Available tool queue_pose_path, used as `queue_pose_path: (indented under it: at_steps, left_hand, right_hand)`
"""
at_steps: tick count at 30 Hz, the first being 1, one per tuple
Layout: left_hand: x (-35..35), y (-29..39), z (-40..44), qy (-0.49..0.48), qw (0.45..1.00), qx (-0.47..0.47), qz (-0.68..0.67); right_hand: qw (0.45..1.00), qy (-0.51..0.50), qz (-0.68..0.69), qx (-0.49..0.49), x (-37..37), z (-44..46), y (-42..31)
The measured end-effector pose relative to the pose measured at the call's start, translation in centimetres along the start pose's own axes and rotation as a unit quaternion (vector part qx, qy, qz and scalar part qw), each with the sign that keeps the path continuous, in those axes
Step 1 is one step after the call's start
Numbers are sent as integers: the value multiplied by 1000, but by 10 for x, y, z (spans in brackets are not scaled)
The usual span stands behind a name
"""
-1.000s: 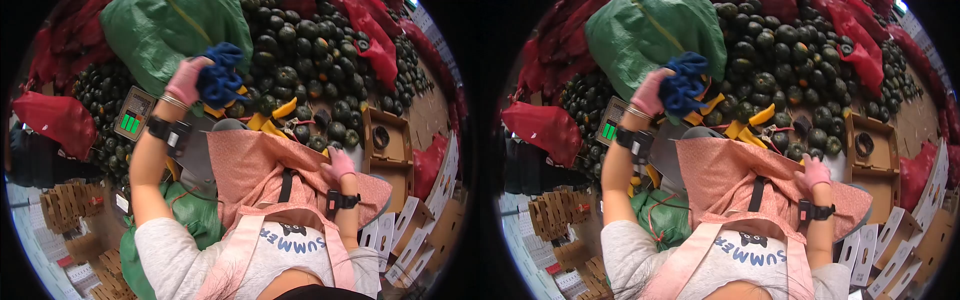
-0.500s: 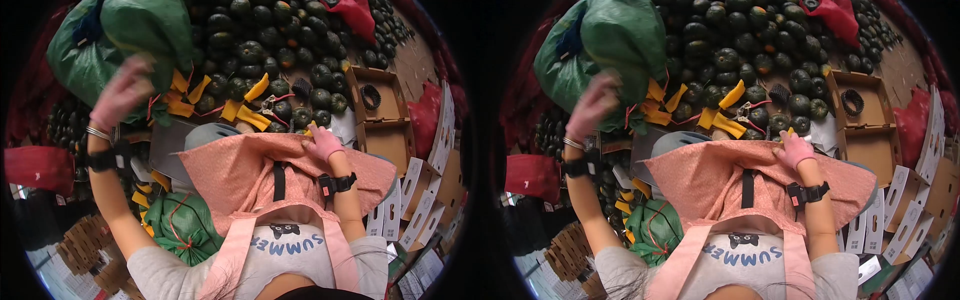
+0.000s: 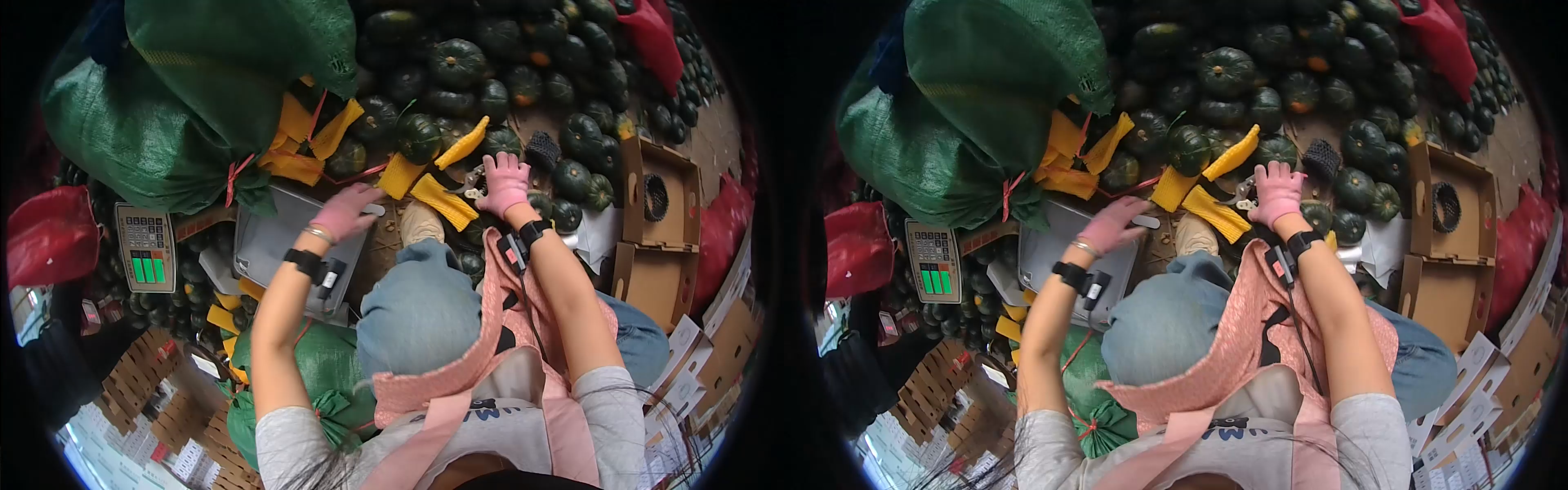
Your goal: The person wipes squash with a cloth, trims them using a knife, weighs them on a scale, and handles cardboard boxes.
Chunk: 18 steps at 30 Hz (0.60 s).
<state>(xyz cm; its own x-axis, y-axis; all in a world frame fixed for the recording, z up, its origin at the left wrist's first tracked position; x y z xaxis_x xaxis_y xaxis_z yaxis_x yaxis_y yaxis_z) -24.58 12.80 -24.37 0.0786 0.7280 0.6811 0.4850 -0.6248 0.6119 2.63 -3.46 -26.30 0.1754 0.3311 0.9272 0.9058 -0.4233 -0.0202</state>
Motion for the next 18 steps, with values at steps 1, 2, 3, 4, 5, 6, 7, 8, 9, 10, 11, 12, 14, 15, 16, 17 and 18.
queue_pose_path:
  at_steps: [1, 2, 3, 4, 5, 6, 7, 8, 9, 10, 11, 12, 14, 15, 16, 17, 18]
  left_hand:
    - [-13, 2, 10, 36, 998, 40, -37]
    - [-21, 9, 25, 52, 991, 122, -34]
    - [-29, 16, 37, 65, 977, 203, -30]
    - [-40, 22, 49, 58, 971, 232, -9]
    - [-52, 26, 59, 51, 964, 259, 11]
    - [-59, 30, 68, 44, 957, 286, 32]
    - [-66, 34, 75, 27, 955, 295, 16]
    - [-72, 38, 81, 9, 953, 304, 1]
    - [-77, 40, 85, -11, 950, 312, -13]
    - [-79, 40, 88, 6, 951, 309, 5]
    - [-81, 40, 89, 23, 951, 307, 21]
    - [-83, 40, 89, 41, 950, 308, 38]
    - [-91, 38, 86, 93, 959, 266, 29]
    - [-92, 37, 84, 120, 962, 245, 26]
    - [-92, 35, 83, 148, 962, 226, 31]
    - [-88, 32, 80, 133, 967, 216, -6]
    - [-80, 27, 77, 117, 971, 205, -44]
  right_hand:
    - [1000, 16, -6, -10, -5, 1, -6]
    - [999, 48, -6, -19, -11, 1, -9]
    - [996, 79, -5, -29, -19, -2, -13]
    - [995, 99, -15, -18, -26, -3, -13]
    - [994, 110, -14, -7, -31, -5, -11]
    - [996, 86, 2, 0, -27, -6, -9]
    - [998, 62, 16, 7, -21, -7, -4]
    - [995, 85, 42, 9, -17, -11, 1]
    - [993, 107, 53, -10, -10, -17, 7]
    - [985, 148, 85, -22, -5, -21, 16]
    - [975, 188, 117, -31, -1, -24, 25]
    - [971, 152, 166, -86, 0, -27, 36]
    - [939, 177, 211, -205, 5, -34, 52]
    - [923, 149, 215, -282, 21, -39, 57]
    - [906, 78, 229, -347, 29, -38, 65]
    - [880, 6, 241, -409, 30, -41, 78]
    - [880, -21, 289, -378, 20, -42, 92]
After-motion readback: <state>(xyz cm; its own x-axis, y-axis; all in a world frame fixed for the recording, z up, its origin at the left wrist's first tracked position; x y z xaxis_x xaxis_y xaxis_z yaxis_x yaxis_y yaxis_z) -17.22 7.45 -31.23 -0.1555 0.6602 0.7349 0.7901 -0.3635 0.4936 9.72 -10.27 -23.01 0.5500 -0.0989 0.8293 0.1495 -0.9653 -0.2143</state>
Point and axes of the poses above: each hand's wrist, its own z-axis towards the middle knuckle, its own x-axis out of the back of the hand, y = z × x, the point moved 2 cm from there along z, towards the middle knuckle, and after that the axes turned 5 degrees about y, right-handed, at the moved point
